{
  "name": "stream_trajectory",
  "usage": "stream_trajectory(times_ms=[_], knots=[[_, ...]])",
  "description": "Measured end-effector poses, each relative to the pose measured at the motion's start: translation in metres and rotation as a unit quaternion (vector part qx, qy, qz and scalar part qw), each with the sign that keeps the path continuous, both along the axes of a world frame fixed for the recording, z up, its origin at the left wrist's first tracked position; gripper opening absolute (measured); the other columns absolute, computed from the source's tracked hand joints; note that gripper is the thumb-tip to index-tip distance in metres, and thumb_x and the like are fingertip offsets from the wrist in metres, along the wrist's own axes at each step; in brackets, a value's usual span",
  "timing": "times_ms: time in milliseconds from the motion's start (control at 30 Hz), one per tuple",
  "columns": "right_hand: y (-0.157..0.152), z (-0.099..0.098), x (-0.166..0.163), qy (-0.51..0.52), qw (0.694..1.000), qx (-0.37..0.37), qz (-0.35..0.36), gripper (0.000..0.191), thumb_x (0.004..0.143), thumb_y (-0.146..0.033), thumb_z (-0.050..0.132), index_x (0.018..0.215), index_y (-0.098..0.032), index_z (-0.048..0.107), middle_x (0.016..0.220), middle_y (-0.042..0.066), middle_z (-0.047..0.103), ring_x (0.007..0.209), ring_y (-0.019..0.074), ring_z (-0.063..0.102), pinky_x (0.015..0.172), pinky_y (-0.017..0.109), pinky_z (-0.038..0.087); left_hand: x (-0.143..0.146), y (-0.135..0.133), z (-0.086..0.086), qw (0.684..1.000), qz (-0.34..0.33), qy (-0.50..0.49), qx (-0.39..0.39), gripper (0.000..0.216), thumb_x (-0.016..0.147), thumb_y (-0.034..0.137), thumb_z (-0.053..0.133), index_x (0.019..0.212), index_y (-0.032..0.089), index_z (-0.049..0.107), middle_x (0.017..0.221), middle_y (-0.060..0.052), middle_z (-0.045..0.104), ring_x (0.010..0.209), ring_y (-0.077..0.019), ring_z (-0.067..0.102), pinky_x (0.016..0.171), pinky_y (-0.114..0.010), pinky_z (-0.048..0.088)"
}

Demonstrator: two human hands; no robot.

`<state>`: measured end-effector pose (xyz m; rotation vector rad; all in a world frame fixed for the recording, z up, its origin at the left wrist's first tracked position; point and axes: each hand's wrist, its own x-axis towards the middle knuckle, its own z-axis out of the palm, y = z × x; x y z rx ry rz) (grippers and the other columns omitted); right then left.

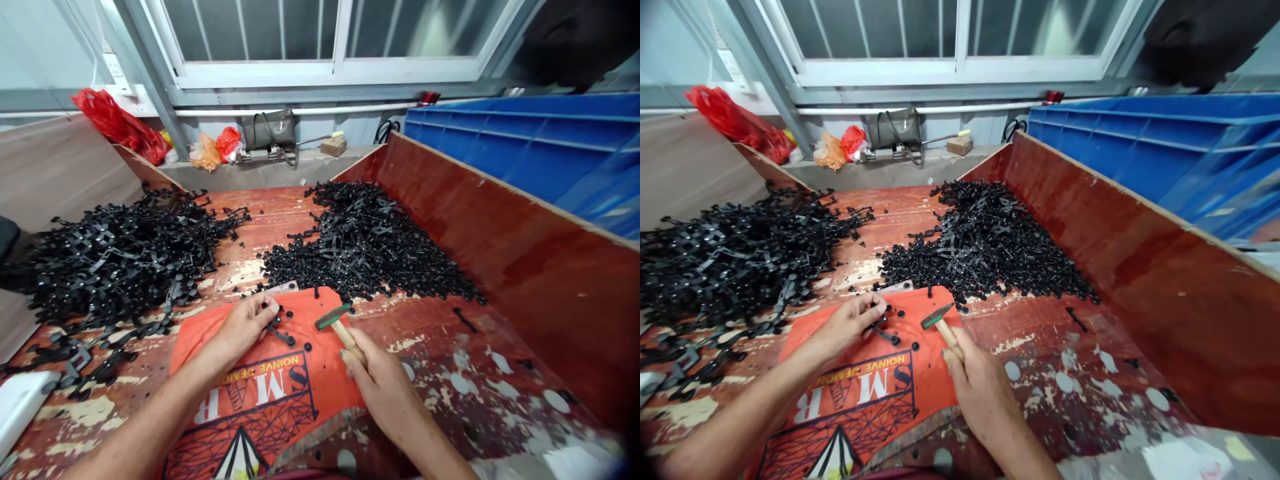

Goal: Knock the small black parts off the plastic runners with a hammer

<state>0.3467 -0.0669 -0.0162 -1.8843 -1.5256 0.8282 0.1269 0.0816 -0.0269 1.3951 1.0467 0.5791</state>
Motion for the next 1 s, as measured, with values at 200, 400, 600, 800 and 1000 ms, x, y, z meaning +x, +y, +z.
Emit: stream_trajectory(times_ms=[200,400,600,800,1000], knots=[[0.003,-0.002,-0.004,-0.016,0.999,-0.041,0.018,0.034,0.095,-0.031,0.038,0.123,-0.026,0.057,0.078,0.001,0.065,0.069,0.0213,0.06,0.059,0.027,0.037,0.008,0.0,-0.006,1.0,-0.023,-0.004,-0.004,0.027,0.088,0.043,0.053,0.079,0.018,0.049,0.062,0.006,0.043,0.048,-0.0071,0.033,0.045,-0.019,0.025],[0.002,-0.004,-0.003,-0.016,0.999,-0.039,0.023,0.03,0.095,-0.032,0.039,0.118,-0.026,0.057,0.076,0.0,0.063,0.069,0.0208,0.059,0.06,0.027,0.037,0.009,0.007,-0.009,0.996,-0.065,0.052,0.034,0.023,0.087,0.039,0.052,0.076,0.018,0.051,0.061,0.006,0.044,0.05,-0.0085,0.034,0.047,-0.02,0.027],[0.003,-0.003,-0.004,-0.024,0.998,-0.043,0.024,0.03,0.094,-0.032,0.039,0.117,-0.025,0.058,0.077,0.001,0.065,0.069,0.0215,0.061,0.06,0.027,0.038,0.009,0.009,-0.013,0.992,-0.048,0.089,0.078,0.024,0.083,0.04,0.056,0.072,0.018,0.054,0.058,0.005,0.047,0.05,-0.0098,0.037,0.049,-0.021,0.028],[0.003,-0.002,-0.004,-0.017,0.999,-0.033,0.025,0.033,0.094,-0.031,0.04,0.122,-0.026,0.057,0.081,0.003,0.068,0.074,0.0222,0.063,0.063,0.028,0.041,0.012,0.005,-0.005,0.998,-0.043,0.037,0.014,0.027,0.083,0.045,0.054,0.075,0.019,0.05,0.054,0.008,0.04,0.043,-0.0075,0.031,0.043,-0.021,0.023],[0.002,-0.003,-0.003,-0.024,0.999,-0.04,0.024,0.034,0.095,-0.034,0.04,0.123,-0.026,0.058,0.083,0.003,0.069,0.075,0.0228,0.064,0.064,0.028,0.042,0.011,0.008,-0.01,0.992,-0.058,0.081,0.071,0.023,0.085,0.04,0.052,0.074,0.019,0.052,0.056,0.007,0.042,0.047,-0.0082,0.033,0.047,-0.021,0.025]])
